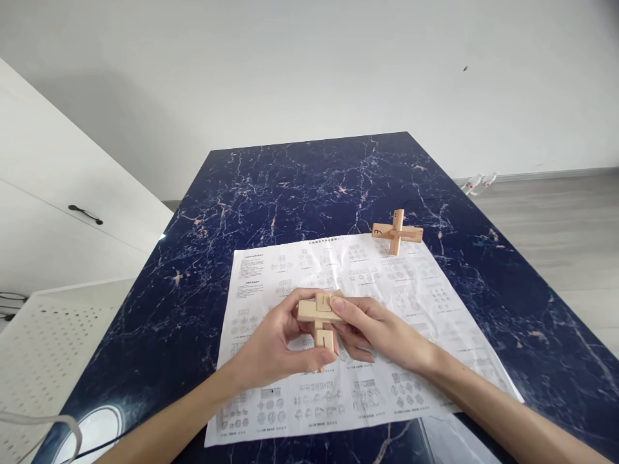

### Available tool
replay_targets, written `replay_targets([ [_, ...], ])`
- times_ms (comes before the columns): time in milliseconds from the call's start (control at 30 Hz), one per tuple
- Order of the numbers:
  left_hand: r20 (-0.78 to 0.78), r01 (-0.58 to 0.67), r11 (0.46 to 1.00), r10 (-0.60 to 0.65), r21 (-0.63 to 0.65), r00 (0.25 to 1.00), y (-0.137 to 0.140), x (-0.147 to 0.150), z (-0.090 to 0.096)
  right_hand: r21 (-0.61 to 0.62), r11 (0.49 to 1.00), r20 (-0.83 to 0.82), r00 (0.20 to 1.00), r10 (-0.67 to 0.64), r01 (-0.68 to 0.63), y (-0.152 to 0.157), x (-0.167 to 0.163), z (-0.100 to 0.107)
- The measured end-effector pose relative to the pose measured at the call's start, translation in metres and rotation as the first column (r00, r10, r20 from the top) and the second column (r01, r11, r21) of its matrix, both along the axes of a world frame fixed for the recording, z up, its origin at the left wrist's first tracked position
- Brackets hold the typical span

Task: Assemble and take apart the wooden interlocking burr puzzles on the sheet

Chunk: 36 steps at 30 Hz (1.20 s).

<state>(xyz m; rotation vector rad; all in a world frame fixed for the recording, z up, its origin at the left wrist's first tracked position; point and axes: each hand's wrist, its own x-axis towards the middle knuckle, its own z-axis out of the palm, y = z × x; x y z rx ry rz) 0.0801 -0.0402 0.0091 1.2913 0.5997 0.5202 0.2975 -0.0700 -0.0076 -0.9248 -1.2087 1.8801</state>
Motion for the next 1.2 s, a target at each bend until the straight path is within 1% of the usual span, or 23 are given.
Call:
replay_targets([
  [67, -0.003, -0.001, 1.0, 0.001, -0.023, 1.0, 0.0, 0.0, 0.0, -0.006, 1.0, 0.021, 0.999, -0.025, 0.026, 0.0, -0.001, 0.0],
  [200, 0.0, 0.002, 0.998, -0.002, -0.056, 1.0, 0.0, 0.001, 0.001, -0.004, 0.999, 0.065, 0.997, -0.035, 0.035, -0.001, -0.002, 0.0],
  [433, -0.015, -0.035, 0.999, 0.035, -0.034, 0.999, 0.0, 0.001, -0.001, 0.0, 0.999, 0.059, 0.997, -0.039, 0.039, -0.001, -0.001, -0.001],
  [567, 0.057, -0.044, 0.998, 0.047, -0.043, 0.997, 0.004, 0.001, -0.005, 0.042, 0.999, 0.061, 0.998, 0.001, -0.003, 0.001, 0.002, 0.003],
  [600, 0.08, -0.051, 0.997, 0.055, -0.05, 0.995, 0.005, 0.001, -0.006, 0.063, 0.998, 0.072, 0.997, -0.018, 0.013, 0.0, 0.003, 0.004],
  [667, 0.114, -0.072, 0.996, 0.078, -0.055, 0.99, 0.006, -0.001, -0.006, 0.138, 0.984, 0.14, 0.982, -0.127, 0.108, -0.001, 0.004, 0.005],
  [733, 0.124, -0.098, 0.994, 0.103, -0.045, 0.987, 0.007, -0.002, -0.007, 0.271, 0.937, 0.259, 0.921, -0.291, 0.22, -0.002, 0.005, 0.004],
  [800, 0.127, -0.121, 0.992, 0.124, -0.031, 0.984, 0.008, -0.004, -0.006, 0.425, 0.866, 0.354, 0.831, -0.428, 0.265, -0.003, 0.004, 0.002],
  [900, 0.132, -0.139, 0.99, 0.139, -0.008, 0.981, 0.01, -0.005, -0.004, 0.616, 0.756, 0.406, 0.734, -0.544, 0.22, -0.003, 0.003, -0.004],
  [1000, 0.144, -0.182, 0.983, 0.178, 0.016, 0.973, 0.012, -0.005, -0.003, 0.748, 0.653, 0.422, 0.677, -0.604, 0.117, -0.002, 0.002, -0.012],
  [1067, 0.153, -0.228, 0.973, 0.221, 0.028, 0.963, 0.015, -0.005, -0.003, 0.785, 0.619, 0.448, 0.655, -0.608, 0.037, -0.002, 0.002, -0.016],
  [1200, 0.142, -0.287, 0.957, 0.28, 0.036, 0.95, 0.017, -0.005, -0.005, 0.785, 0.611, 0.519, 0.65, -0.555, -0.104, -0.002, 0.003, -0.02],
])
